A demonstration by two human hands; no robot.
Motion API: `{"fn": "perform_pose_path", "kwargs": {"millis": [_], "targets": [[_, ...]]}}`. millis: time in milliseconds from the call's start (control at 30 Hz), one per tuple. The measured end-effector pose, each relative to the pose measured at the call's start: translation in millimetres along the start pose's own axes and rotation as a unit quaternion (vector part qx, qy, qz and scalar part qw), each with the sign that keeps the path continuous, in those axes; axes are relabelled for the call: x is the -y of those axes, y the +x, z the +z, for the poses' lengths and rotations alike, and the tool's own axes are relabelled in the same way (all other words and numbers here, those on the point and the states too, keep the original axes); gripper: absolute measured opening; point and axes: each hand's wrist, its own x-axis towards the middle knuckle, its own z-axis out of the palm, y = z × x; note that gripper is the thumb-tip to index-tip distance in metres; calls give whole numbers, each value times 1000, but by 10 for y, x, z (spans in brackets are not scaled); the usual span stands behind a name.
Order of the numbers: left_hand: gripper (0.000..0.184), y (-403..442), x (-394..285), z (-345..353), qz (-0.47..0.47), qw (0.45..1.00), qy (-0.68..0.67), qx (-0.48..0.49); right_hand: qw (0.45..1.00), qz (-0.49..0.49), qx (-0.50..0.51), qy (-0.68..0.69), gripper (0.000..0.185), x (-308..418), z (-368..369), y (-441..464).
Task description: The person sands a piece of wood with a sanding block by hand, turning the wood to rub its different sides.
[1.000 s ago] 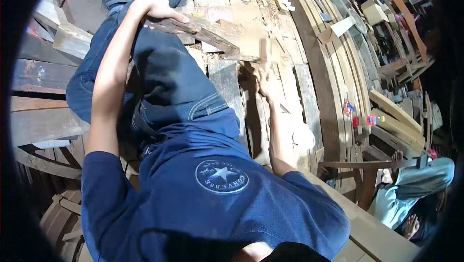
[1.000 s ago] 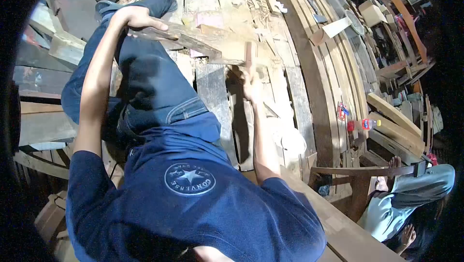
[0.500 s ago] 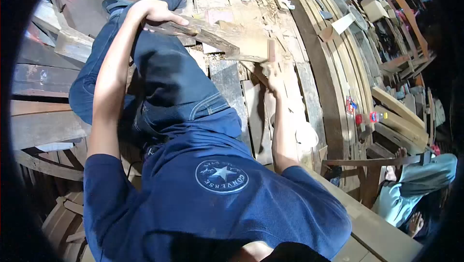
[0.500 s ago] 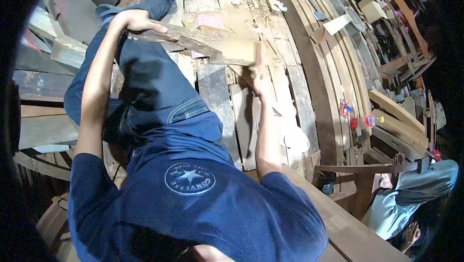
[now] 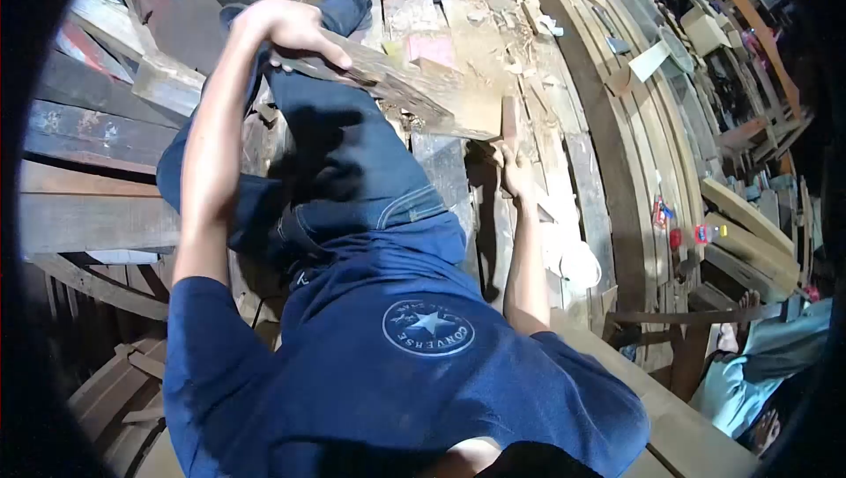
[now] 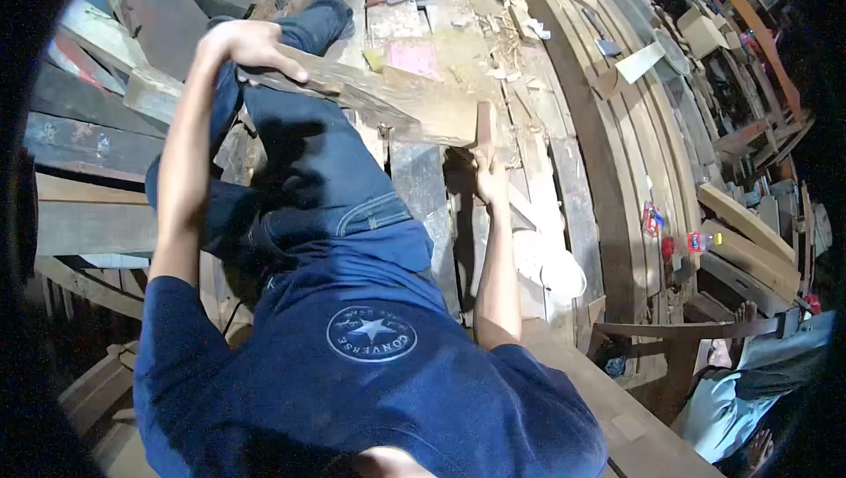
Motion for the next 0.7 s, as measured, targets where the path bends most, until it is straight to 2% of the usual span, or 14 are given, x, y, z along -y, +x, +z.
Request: {"fn": "perform_pose_path", "kwargs": {"millis": [33,67,100,133,167,267,400,433,500,533,600,667,700], "targets": [[88,-31,72,-7,-1,1000,31,1,998,17,49,35,69,96,-39,-88],[89,-42,114,16,-40,997,60,10,994,3,77,73,71,216,-67,-167],[90,-37,158,27,-33,999,40,6,998,-62,-17,6,56,87,44,-129],[91,-38,193,22,-26,999,22,2,996,-75,-50,10,54,-119,181,-20],[104,-92,71,-75,-55,996,37,64,992,-88,-84,12,53,-330,318,93],[104,-97,26,-130,-56,996,39,66,987,-111,-114,26,50,-110,282,-23],[100,-119,-224,-318,-23,998,25,58,995,-61,-56,60,49,-374,223,172],[98,-31,-241,-278,-14,998,62,26,994,-70,-74,50,49,-377,175,173],[93,88,-276,-233,22,999,26,20,993,-36,-75,87,51,-325,49,106],[91,131,-294,-219,36,999,24,9,997,32,-11,76,68,169,-234,-183],[88,210,-272,-138,61,997,-12,-38,997,32,-58,48,68,651,-480,-509],[85,328,-284,-124,61,998,20,-28,993,43,-30,104,71,68,-487,-175],[85,350,-337,-144,65,997,28,-15,995,16,-36,92,73,81,-524,-180]]}}
